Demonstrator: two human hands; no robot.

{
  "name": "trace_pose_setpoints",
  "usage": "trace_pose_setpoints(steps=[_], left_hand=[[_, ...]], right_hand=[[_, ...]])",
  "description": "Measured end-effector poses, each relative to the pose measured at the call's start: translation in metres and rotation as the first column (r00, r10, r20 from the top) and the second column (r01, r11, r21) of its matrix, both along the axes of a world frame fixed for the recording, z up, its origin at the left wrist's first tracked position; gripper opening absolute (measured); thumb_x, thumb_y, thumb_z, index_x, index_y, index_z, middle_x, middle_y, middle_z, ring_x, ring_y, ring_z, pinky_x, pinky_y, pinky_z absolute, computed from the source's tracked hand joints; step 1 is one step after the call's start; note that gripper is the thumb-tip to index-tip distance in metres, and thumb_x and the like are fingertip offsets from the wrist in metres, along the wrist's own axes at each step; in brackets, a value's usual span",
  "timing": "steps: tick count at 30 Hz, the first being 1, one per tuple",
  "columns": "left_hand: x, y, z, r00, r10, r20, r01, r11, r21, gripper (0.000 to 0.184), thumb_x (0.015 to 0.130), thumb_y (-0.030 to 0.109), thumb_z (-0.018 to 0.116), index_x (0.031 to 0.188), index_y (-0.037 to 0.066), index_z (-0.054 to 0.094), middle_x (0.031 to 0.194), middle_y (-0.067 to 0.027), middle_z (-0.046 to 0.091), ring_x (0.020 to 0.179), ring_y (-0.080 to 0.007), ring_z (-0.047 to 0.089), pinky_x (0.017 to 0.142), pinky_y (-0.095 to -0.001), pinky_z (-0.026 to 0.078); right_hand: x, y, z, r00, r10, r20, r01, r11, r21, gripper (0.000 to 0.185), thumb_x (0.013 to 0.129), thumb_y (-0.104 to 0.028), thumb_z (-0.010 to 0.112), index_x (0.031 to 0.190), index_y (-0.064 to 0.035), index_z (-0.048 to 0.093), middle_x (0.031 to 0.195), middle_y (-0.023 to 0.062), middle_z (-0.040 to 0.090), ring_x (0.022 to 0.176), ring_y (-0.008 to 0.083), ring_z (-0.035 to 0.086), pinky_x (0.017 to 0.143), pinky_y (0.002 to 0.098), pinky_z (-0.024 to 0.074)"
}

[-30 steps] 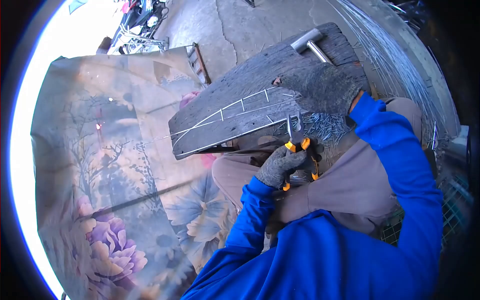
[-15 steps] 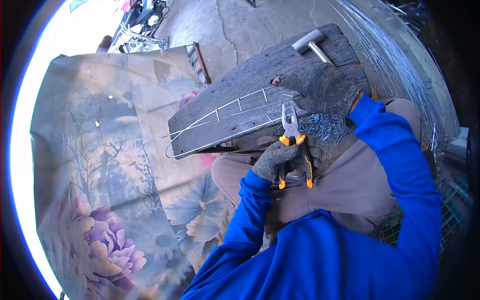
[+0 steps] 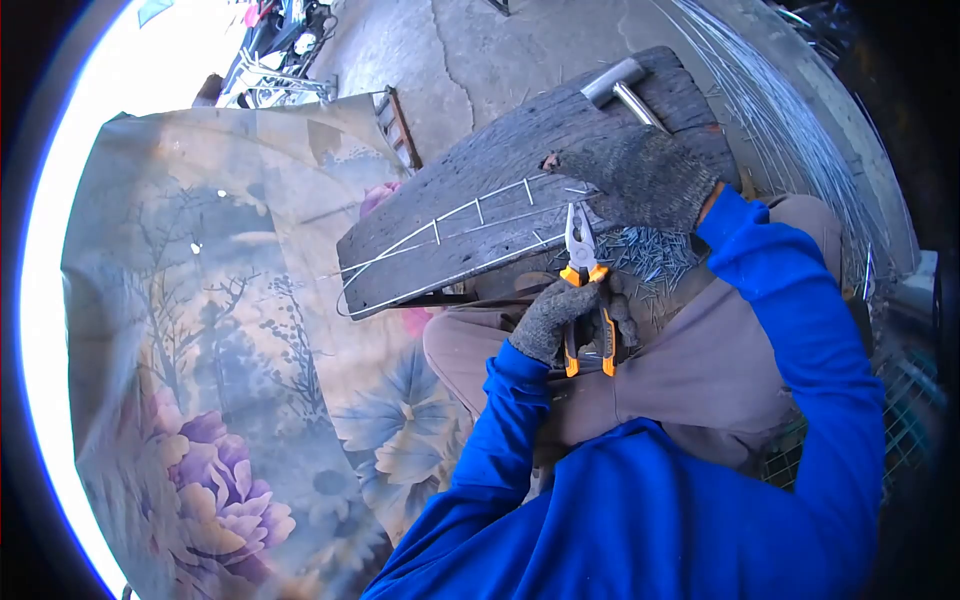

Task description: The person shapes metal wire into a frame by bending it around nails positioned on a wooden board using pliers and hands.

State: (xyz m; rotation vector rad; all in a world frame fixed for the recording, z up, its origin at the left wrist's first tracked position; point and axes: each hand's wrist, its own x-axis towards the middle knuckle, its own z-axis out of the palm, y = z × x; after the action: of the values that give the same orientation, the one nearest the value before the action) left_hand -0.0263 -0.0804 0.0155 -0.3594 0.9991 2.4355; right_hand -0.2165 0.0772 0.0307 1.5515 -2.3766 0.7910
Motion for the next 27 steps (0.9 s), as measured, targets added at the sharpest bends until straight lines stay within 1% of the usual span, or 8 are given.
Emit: trace_pose_setpoints(steps=[3, 8, 13, 14, 18, 21, 23, 27], left_hand=[[0.004, -0.002, -0.012, 0.994, 0.092, 0.057, -0.083, 0.986, -0.145, 0.034, 0.094, 0.024, 0.065, 0.118, 0.002, 0.055, 0.095, -0.0101, 0.066, 0.077, -0.0271, 0.069, 0.071, -0.0402, 0.059], [0.004, 0.008, -0.015, 0.977, 0.066, 0.2, -0.093, 0.987, 0.13, 0.018, 0.096, 0.024, 0.061, 0.103, 0.008, 0.058, 0.086, -0.0075, 0.06, 0.079, -0.0224, 0.06, 0.07, -0.0399, 0.052], [0.009, 0.009, -0.03, 0.96, 0.069, 0.27, -0.177, 0.9, 0.398, 0.016, 0.097, 0.025, 0.058, 0.1, 0.01, 0.054, 0.085, -0.0066, 0.055, 0.075, -0.0219, 0.058, 0.067, -0.038, 0.051], [0.01, 0.007, -0.027, 0.961, 0.082, 0.264, -0.183, 0.904, 0.386, 0.017, 0.096, 0.025, 0.058, 0.1, 0.01, 0.054, 0.085, -0.007, 0.055, 0.074, -0.0226, 0.058, 0.067, -0.0384, 0.051], [0.012, -0.001, -0.015, 0.967, 0.129, 0.221, -0.18, 0.957, 0.226, 0.022, 0.095, 0.025, 0.06, 0.102, 0.006, 0.053, 0.084, -0.0099, 0.057, 0.071, -0.0249, 0.06, 0.064, -0.0405, 0.052], [0.016, -0.013, -0.008, 0.977, 0.134, 0.165, -0.142, 0.989, 0.033, 0.023, 0.094, 0.025, 0.062, 0.102, 0.005, 0.053, 0.084, -0.0104, 0.057, 0.071, -0.0256, 0.06, 0.063, -0.0408, 0.052], [0.017, -0.016, 0.001, 0.976, 0.151, 0.159, -0.137, 0.986, -0.096, 0.024, 0.093, 0.025, 0.063, 0.102, 0.005, 0.053, 0.083, -0.0104, 0.057, 0.071, -0.0261, 0.06, 0.062, -0.0409, 0.052], [0.016, -0.023, 0.006, 0.989, 0.113, 0.091, -0.132, 0.963, 0.235, 0.022, 0.093, 0.022, 0.063, 0.103, 0.004, 0.055, 0.088, -0.0124, 0.06, 0.077, -0.0284, 0.063, 0.07, -0.0432, 0.055]], right_hand=[[0.002, 0.0, 0.003, 0.998, 0.019, 0.063, -0.018, 1.0, -0.019, 0.061, 0.08, -0.02, 0.072, 0.138, -0.0186, 0.056, 0.126, 0.016, 0.064, 0.115, 0.0327, 0.062, 0.099, 0.0443, 0.0492], [-0.002, -0.005, -0.018, 0.999, 0.033, -0.026, -0.034, 0.999, -0.032, 0.061, 0.08, -0.021, 0.072, 0.138, -0.0142, 0.056, 0.128, 0.0202, 0.062, 0.12, 0.0339, 0.059, 0.105, 0.0441, 0.0454], [-0.012, 0.012, 0.031, 0.843, -0.156, 0.514, -0.012, 0.951, 0.309, 0.064, 0.086, -0.031, 0.07, 0.145, -0.0187, 0.049, 0.139, 0.0174, 0.056, 0.125, 0.0346, 0.056, 0.103, 0.045, 0.0474], [-0.021, 0.013, 0.025, 0.971, -0.02, 0.24, -0.053, 0.954, 0.295, 0.067, 0.085, -0.043, 0.069, 0.144, -0.016, 0.051, 0.133, 0.0183, 0.06, 0.118, 0.0332, 0.061, 0.099, 0.0437, 0.0496], [-0.017, 0.023, 0.02, 0.858, -0.213, 0.467, 0.013, 0.918, 0.396, 0.061, 0.076, -0.04, 0.074, 0.128, -0.0115, 0.064, 0.11, 0.0157, 0.07, 0.102, 0.0324, 0.068, 0.087, 0.0427, 0.0538], [-0.025, 0.015, 0.016, 0.859, -0.087, 0.504, -0.159, 0.892, 0.424, 0.057, 0.075, -0.039, 0.074, 0.123, -0.0089, 0.065, 0.106, 0.0159, 0.07, 0.099, 0.0331, 0.068, 0.085, 0.0433, 0.054], [-0.02, 0.008, 0.012, 0.828, -0.077, 0.556, -0.167, 0.912, 0.374, 0.055, 0.077, -0.038, 0.073, 0.122, -0.008, 0.064, 0.105, 0.0167, 0.07, 0.098, 0.0333, 0.068, 0.085, 0.0433, 0.0538], [-0.009, -0.004, -0.017, 0.836, 0.081, 0.542, -0.084, 0.996, -0.018, 0.044, 0.08, -0.035, 0.071, 0.114, -0.0068, 0.066, 0.106, 0.018, 0.068, 0.098, 0.0335, 0.067, 0.086, 0.0424, 0.0533]])
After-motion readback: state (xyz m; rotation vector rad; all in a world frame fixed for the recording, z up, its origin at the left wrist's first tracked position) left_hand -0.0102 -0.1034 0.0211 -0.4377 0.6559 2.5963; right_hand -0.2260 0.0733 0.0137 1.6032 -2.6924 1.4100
